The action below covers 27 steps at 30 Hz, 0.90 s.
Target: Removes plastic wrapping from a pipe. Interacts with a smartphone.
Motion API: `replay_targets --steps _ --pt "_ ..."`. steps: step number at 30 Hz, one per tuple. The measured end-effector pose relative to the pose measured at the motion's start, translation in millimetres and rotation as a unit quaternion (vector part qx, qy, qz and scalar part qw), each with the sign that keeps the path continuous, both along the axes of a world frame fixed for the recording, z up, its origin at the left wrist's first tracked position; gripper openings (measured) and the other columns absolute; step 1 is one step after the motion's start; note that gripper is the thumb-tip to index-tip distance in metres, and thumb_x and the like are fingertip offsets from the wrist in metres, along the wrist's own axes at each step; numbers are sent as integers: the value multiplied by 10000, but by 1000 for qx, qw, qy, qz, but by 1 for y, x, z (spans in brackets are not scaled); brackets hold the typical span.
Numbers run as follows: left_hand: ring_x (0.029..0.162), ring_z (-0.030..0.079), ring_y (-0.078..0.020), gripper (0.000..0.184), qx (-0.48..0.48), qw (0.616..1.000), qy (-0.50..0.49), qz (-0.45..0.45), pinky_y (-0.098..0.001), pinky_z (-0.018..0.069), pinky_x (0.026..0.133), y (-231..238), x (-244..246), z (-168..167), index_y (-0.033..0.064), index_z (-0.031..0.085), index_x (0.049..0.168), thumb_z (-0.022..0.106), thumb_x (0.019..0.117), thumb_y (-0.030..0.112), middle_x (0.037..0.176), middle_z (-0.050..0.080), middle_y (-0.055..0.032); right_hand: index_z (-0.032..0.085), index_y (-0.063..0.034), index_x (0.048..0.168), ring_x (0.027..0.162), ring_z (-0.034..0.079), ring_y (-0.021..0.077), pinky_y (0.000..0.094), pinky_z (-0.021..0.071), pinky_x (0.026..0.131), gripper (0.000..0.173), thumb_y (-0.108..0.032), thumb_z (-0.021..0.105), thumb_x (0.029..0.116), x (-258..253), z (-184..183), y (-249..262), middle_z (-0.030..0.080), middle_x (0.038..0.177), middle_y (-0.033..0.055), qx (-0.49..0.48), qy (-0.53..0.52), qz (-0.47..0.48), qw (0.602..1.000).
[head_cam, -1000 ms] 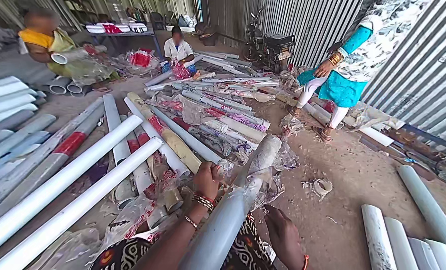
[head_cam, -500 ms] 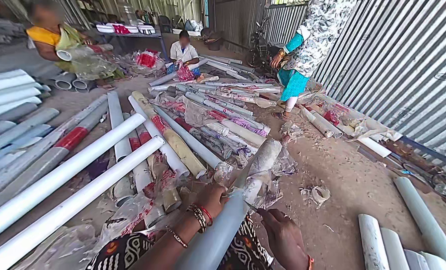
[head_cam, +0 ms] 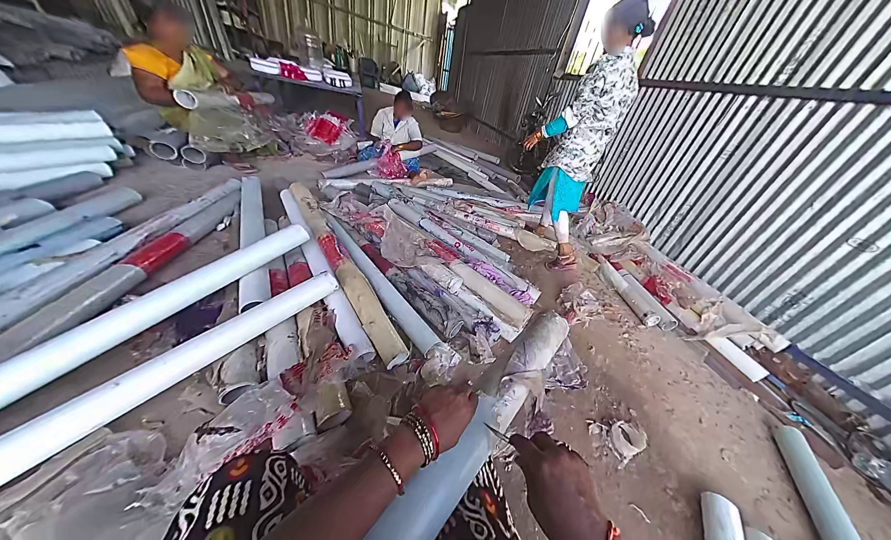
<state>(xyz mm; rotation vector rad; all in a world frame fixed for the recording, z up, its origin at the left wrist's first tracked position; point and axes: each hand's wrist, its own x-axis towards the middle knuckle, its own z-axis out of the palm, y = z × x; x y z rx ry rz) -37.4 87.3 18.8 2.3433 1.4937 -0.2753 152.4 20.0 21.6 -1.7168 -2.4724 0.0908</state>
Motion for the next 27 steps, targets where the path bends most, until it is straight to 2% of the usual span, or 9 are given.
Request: replay_targets --steps 5,8,11,13,15,17,19,23,27 --pt "1194 619 -473 354 15 997 -53 49 -579 501 988 17 -10 -14 -87 509 1389 395 1095 74 1418 527 -300 772 -104 1165 851 726 436 577 567 702 259 -108 638 943 -6 7 4 731 982 234 -2 -35 5 999" --pt "1262 587 -464 367 19 982 -113 152 -569 480 1039 24 -21 -8 -84 497 1408 408 1095 86 1461 497 -299 747 -108 1220 895 722 439 581 567 735 278 -118 604 982 -13 12 8 725 1034 237 -34 -56 -3 998" --pt "1259 602 -416 337 75 904 -292 303 -504 439 1101 32 -47 -16 -113 573 1335 465 1071 66 1329 615 -296 736 -118 1255 899 717 450 586 562 739 298 -128 580 1000 -20 14 11 720 1045 244 -44 -56 -5 997" --pt "1257 609 -403 480 38 876 -335 345 -491 458 1094 34 -60 -19 -79 437 1473 553 1018 20 1378 586 -289 717 -127 1287 909 713 454 587 558 737 316 -132 571 1007 -25 21 13 713 1067 248 -64 -75 -7 995" --pt "1390 491 -420 652 -56 885 -336 318 -487 377 1176 28 -63 -26 -68 276 1565 607 1034 115 1531 430 -310 648 -149 1380 1012 688 456 592 539 808 358 -154 523 1045 -32 34 16 679 1181 255 -139 -117 -24 983" --pt "1373 490 -447 603 -142 906 -326 229 -523 363 1165 18 -61 -41 -113 363 1508 544 1083 275 1475 468 -351 638 -143 1389 1042 680 456 592 535 829 361 -162 518 1049 -33 39 17 667 1208 262 -165 -132 -30 977" --pt "1422 459 -397 639 -227 907 -323 146 -522 325 1195 3 -56 -47 -43 350 1554 540 1079 339 1515 462 -300 650 -126 1368 1027 685 458 593 538 820 351 -162 520 1044 -32 41 16 668 1197 271 -166 -136 -29 976" --pt "1442 441 -335 941 -242 880 -375 159 -466 351 1198 -14 -49 -56 20 224 1607 798 906 273 1560 413 -259 629 -142 1400 1018 690 454 585 546 816 372 -156 506 1049 -31 35 10 667 1212 262 -172 -138 -45 974" --pt "1418 464 -363 1026 -223 894 -335 196 -498 366 1185 -17 -39 -54 16 256 1594 858 837 356 1537 437 -265 696 -120 1317 890 713 448 575 556 730 351 -85 556 998 -22 19 -1 707 1070 261 -83 -96 -45 991"
